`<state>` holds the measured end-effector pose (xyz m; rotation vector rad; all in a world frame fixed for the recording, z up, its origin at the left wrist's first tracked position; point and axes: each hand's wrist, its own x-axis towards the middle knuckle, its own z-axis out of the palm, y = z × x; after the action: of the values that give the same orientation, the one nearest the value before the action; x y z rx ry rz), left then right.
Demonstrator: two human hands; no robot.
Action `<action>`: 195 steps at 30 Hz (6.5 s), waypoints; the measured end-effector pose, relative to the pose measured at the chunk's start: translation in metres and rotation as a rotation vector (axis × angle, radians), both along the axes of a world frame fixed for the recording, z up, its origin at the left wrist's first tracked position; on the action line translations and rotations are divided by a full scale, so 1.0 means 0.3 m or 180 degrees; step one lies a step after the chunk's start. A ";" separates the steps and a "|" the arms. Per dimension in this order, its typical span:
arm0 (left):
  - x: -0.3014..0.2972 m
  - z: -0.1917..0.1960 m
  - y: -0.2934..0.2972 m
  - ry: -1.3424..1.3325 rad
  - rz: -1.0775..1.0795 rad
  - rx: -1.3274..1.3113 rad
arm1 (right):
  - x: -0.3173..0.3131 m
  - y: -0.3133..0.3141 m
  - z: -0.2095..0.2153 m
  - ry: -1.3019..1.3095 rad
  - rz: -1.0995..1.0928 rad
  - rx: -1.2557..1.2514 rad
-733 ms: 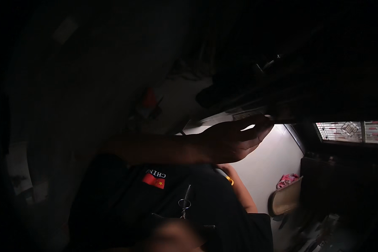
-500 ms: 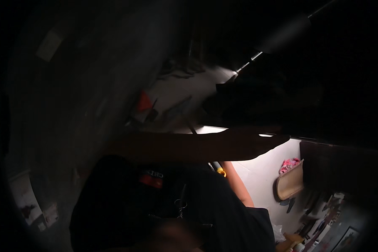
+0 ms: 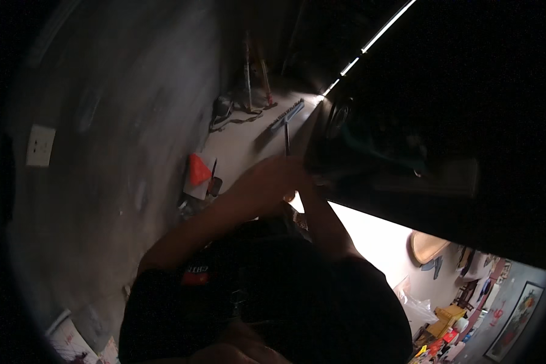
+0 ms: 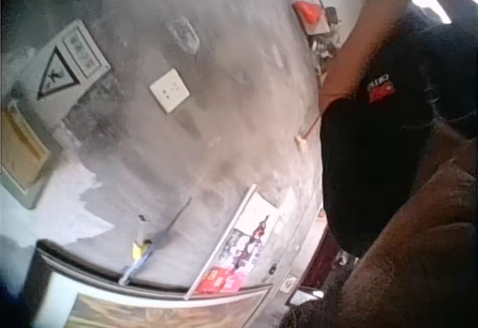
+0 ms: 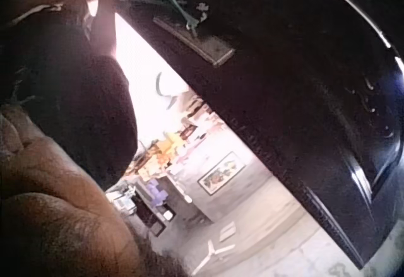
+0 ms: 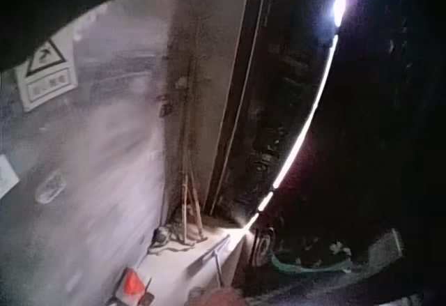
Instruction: The person sweeps debris from a tiled floor into a doorway using a broom. Then the person picks up a large woven tray containing grains and shakes it to sift the contents.
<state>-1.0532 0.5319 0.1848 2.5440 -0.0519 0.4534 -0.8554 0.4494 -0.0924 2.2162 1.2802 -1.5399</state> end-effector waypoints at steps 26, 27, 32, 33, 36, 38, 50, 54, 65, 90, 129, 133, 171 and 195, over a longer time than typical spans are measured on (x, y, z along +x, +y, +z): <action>-0.026 -0.531 0.561 0.2406 0.2575 -0.1794 | 1.111 0.929 -0.238 0.2313 -0.3767 -0.0278; -0.005 -0.531 0.599 0.2500 0.2502 -0.1812 | 1.105 0.835 -0.261 0.2788 -0.4273 -0.0332; 0.028 -0.554 0.686 0.2959 0.2266 -0.1827 | 0.990 0.678 -0.296 0.3229 -0.4873 -0.0285; 0.015 -0.577 0.686 0.3010 0.2229 -0.1841 | 0.971 0.667 -0.343 0.3423 -0.5145 -0.0123; 0.010 -0.653 0.721 0.3023 0.1507 -0.1945 | 1.017 0.724 -0.341 0.3346 -0.5059 0.0558; 0.028 -0.662 0.736 0.2910 0.1535 -0.1825 | 1.060 0.810 -0.347 0.3387 -0.5311 0.0446; 0.078 -0.594 0.766 0.3134 0.1464 -0.1771 | 0.945 0.775 -0.319 0.3336 -0.5699 0.0426; 0.063 -0.600 0.739 0.2933 0.1571 -0.1659 | 0.954 0.884 -0.372 0.3151 -0.5794 0.0459; -0.263 -0.532 0.676 0.2930 0.1345 -0.1074 | 0.380 0.463 -0.439 0.4604 -0.6379 0.0526; -0.630 -0.623 0.496 0.2422 0.1290 -0.1351 | 0.718 0.758 -0.553 0.4498 -0.5573 0.0492; 0.418 0.315 -0.322 -0.2625 -0.0601 0.0676 | -0.665 -0.739 -0.269 0.2921 -0.5899 0.0028; 0.452 0.336 -0.517 -0.2695 0.0283 0.0789 | -0.733 -1.000 -0.284 0.2947 -0.5554 -0.0765; 0.613 0.300 -0.690 -0.2759 0.1032 0.1250 | -0.757 -1.417 -0.369 0.1159 -0.1492 -0.0394; 0.128 0.164 -0.029 -0.2048 0.2801 -0.0381 | -0.729 -1.973 -0.004 0.1889 -0.6065 0.0435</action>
<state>-1.0149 0.5233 0.2341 2.0790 0.8467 1.5258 -1.0741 -0.1425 -0.0937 3.0635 -1.5525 -2.4765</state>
